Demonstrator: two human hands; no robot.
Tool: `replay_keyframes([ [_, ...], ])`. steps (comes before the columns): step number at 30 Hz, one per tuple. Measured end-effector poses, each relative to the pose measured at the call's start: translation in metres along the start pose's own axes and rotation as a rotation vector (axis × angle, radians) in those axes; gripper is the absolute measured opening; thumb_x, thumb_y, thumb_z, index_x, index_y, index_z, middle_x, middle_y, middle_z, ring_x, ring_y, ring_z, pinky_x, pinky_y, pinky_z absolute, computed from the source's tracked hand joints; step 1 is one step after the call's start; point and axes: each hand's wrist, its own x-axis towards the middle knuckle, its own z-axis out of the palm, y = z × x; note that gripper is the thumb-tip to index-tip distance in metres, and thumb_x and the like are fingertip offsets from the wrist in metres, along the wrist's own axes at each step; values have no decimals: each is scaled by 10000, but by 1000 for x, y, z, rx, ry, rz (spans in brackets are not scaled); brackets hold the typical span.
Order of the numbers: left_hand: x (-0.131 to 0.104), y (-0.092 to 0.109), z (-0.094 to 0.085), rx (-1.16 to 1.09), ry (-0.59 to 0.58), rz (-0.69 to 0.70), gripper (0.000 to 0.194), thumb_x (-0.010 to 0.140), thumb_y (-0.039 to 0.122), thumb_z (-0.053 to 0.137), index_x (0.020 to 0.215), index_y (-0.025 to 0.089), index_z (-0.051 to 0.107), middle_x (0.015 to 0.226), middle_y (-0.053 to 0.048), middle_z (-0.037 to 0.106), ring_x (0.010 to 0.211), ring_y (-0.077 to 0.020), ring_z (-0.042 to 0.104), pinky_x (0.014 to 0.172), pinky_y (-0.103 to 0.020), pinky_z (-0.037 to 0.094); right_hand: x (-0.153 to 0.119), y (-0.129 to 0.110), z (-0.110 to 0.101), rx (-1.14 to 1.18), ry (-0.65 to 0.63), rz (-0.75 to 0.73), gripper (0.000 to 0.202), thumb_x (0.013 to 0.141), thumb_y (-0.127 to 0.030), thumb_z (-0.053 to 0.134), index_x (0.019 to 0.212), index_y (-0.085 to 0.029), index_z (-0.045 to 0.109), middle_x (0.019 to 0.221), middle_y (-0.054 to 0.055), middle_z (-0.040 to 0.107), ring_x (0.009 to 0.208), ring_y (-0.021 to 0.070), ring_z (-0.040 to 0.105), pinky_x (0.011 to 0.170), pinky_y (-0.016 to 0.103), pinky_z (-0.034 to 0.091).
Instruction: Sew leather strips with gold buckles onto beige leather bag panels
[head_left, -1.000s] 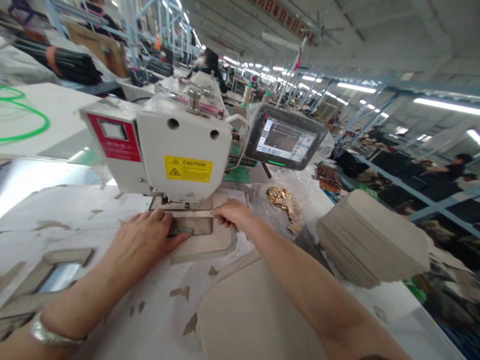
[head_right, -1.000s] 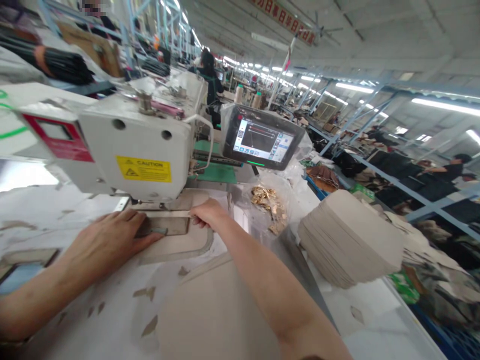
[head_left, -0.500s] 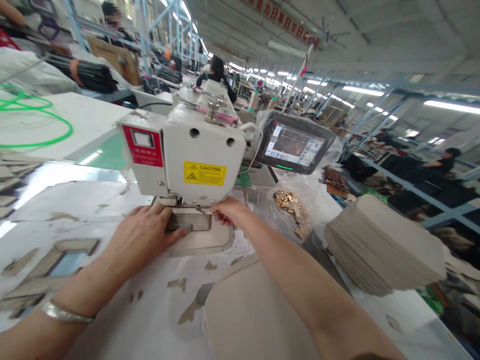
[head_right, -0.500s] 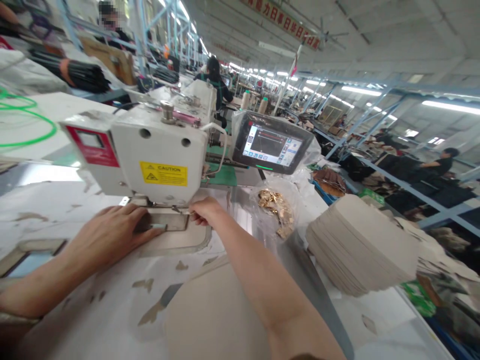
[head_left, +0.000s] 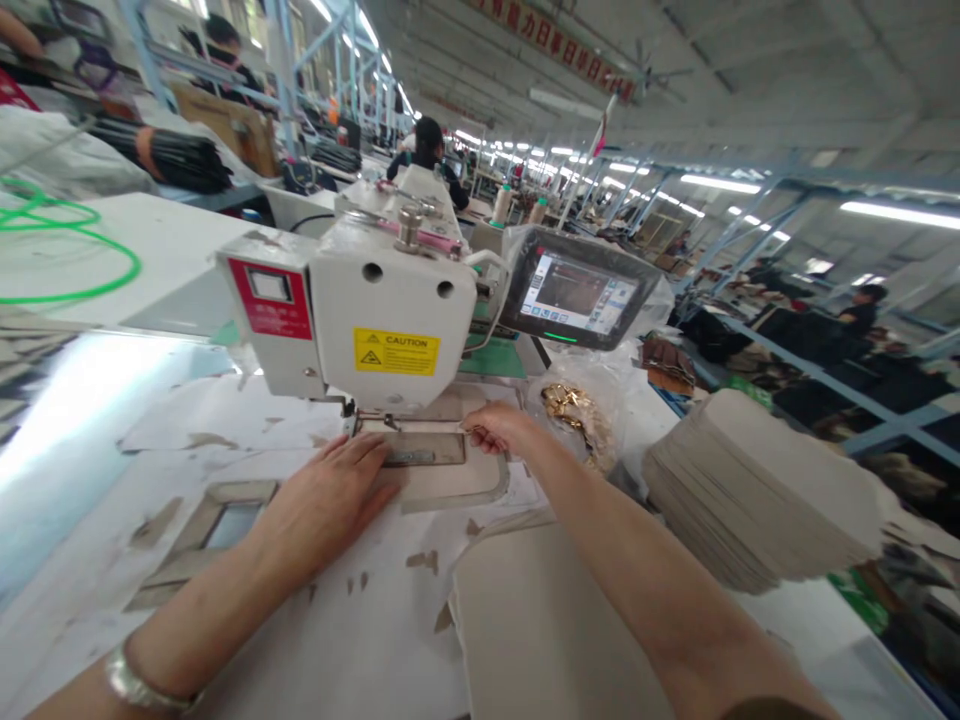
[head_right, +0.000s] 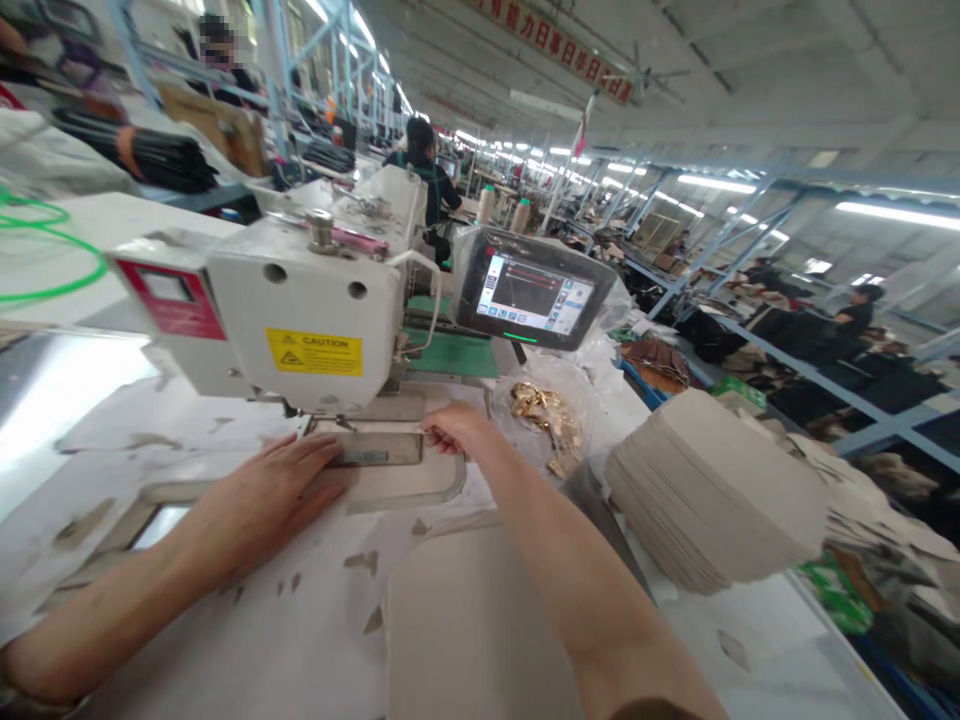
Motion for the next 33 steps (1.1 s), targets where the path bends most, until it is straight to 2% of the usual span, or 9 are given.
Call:
replay_keyframes([
  [9, 5, 27, 10, 12, 30, 140, 394, 925, 286, 479, 1212, 86, 660, 1290, -192, 680, 1164, -291, 661, 1099, -484, 470, 3, 27, -33, 32, 27, -41, 196, 854, -139, 595, 661, -147, 562, 461, -27, 566, 339, 79, 466, 365, 169, 348],
  [14, 6, 45, 8, -47, 49, 165, 288, 910, 253, 518, 1089, 126, 703, 1163, -168, 723, 1077, -297, 676, 1004, -482, 531, 3, 33, -38, 41, 26, -78, 136, 817, -148, 639, 697, -148, 575, 488, -29, 597, 352, 79, 489, 377, 163, 377],
  [18, 5, 72, -2, -131, -70, 133, 218, 925, 255, 519, 954, 162, 714, 1028, -139, 729, 984, -300, 683, 911, -484, 555, 1, 31, -38, 31, 20, -92, 162, 843, -133, 616, 689, -145, 565, 506, -25, 613, 366, 75, 516, 384, 155, 388],
  [22, 7, 110, -7, -201, -231, 156, 249, 946, 287, 500, 1021, 157, 699, 1065, -137, 712, 1021, -305, 666, 929, -483, 535, -2, 32, -37, 7, 53, -123, 190, 861, -135, 613, 678, -147, 564, 508, -34, 605, 376, 70, 523, 396, 151, 388],
  [26, 13, 148, 0, -226, -281, 164, 429, 899, 390, 594, 1231, 121, 632, 1196, -176, 674, 1099, -327, 640, 959, -472, 519, -7, 37, -30, -63, 116, -169, 203, 814, -110, 637, 642, -156, 541, 498, -31, 597, 384, 78, 514, 392, 161, 350],
  [28, 17, 161, 5, -209, -286, 165, 472, 862, 413, 645, 1219, 103, 640, 1176, -193, 678, 1103, -334, 636, 951, -468, 520, -9, 41, -26, -112, 174, -217, 200, 812, -114, 631, 647, -168, 533, 502, -40, 584, 401, 84, 503, 416, 171, 347],
  [30, 21, 168, 9, -193, -287, 162, 411, 848, 389, 667, 1141, 101, 677, 1131, -200, 689, 1097, -334, 636, 940, -462, 522, -12, 45, -27, -165, 263, -295, 184, 811, -134, 640, 663, -181, 542, 518, -55, 551, 462, 96, 510, 474, 180, 364],
  [33, 24, 170, 10, -188, -284, 156, 294, 847, 306, 667, 1071, 118, 694, 1116, -185, 695, 1100, -333, 635, 935, -456, 522, -18, 49, -38, -240, 411, -447, 150, 780, -154, 685, 681, -188, 578, 640, -34, 555, 712, 142, 578, 635, 196, 409],
])
